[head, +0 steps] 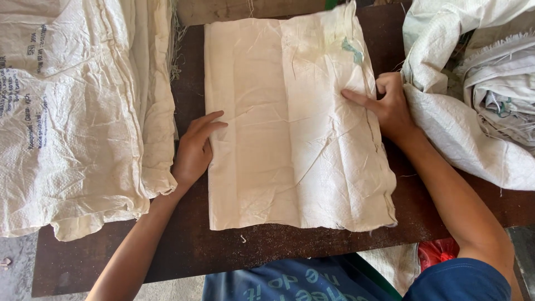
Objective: Folding and stacking white woven polypropylene bags on a wooden table.
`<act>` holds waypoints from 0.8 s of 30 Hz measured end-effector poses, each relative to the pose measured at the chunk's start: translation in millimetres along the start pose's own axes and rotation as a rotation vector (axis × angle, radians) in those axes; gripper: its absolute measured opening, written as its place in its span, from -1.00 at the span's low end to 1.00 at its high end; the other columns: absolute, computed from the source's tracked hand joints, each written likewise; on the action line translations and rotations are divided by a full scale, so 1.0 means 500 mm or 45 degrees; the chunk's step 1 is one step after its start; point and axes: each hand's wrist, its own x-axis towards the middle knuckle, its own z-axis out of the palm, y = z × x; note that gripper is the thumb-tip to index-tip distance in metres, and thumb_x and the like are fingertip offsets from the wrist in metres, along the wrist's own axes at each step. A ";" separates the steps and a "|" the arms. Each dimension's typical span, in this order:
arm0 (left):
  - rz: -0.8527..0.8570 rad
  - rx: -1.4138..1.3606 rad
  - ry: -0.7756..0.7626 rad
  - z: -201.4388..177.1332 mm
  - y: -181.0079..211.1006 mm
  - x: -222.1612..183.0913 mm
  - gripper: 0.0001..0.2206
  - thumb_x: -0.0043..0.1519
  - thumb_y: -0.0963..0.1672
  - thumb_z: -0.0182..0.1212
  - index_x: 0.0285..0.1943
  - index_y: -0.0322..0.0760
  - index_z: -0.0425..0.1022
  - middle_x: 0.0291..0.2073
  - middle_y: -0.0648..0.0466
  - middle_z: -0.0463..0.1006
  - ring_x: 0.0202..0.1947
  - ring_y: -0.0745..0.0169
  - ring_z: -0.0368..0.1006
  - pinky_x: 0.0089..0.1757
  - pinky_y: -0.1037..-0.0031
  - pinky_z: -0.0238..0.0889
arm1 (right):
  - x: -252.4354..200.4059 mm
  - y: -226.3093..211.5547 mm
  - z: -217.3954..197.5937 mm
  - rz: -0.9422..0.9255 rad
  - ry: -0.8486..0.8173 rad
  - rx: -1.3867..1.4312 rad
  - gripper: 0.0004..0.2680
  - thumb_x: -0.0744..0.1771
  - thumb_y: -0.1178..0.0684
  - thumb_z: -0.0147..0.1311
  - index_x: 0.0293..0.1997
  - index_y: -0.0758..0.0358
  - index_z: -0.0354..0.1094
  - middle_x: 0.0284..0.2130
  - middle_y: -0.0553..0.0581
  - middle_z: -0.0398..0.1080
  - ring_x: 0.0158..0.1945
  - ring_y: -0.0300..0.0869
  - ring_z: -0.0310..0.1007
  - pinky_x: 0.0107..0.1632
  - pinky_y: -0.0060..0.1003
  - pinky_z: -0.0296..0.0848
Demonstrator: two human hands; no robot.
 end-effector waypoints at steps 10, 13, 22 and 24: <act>0.043 0.300 0.007 0.010 -0.056 -0.008 -0.58 0.13 -0.43 0.13 0.15 -0.41 0.52 0.24 -0.07 0.48 0.29 -0.18 0.35 0.23 0.20 0.30 | -0.003 0.045 0.019 -0.181 -0.314 0.215 -0.83 0.36 0.03 0.15 0.03 0.04 0.57 0.23 -0.13 0.38 0.46 -0.06 0.31 0.48 -0.06 0.29; 0.058 0.267 0.010 0.002 -0.030 0.001 -0.62 0.07 -0.38 0.23 0.08 -0.41 0.51 0.14 -0.09 0.50 0.22 -0.24 0.35 0.17 0.16 0.27 | -0.004 0.046 0.019 0.092 -0.340 0.343 -0.79 0.36 -0.01 0.18 0.09 0.11 0.49 0.24 -0.03 0.36 0.45 -0.03 0.28 0.47 -0.05 0.23; -0.805 0.091 0.057 0.029 -0.070 -0.014 -0.77 0.46 -0.08 0.04 0.12 -0.35 0.39 -0.12 -0.11 0.57 -0.11 -0.02 0.52 0.01 0.21 0.37 | 0.020 0.020 0.029 1.301 -0.438 0.912 -0.44 0.36 -0.18 0.28 0.37 0.45 0.15 0.28 0.43 0.29 0.41 0.07 0.15 0.45 0.01 -0.04; -0.408 -0.071 0.342 0.042 -0.091 -0.025 -0.70 0.46 -0.09 0.16 0.21 -0.41 0.27 -0.01 -0.13 0.49 0.01 0.04 0.49 0.11 0.31 0.33 | 0.040 -0.006 0.032 1.222 -0.124 1.309 -0.31 0.16 -0.01 0.38 0.40 0.39 0.05 0.16 0.35 0.34 0.25 0.12 0.39 0.36 0.06 0.36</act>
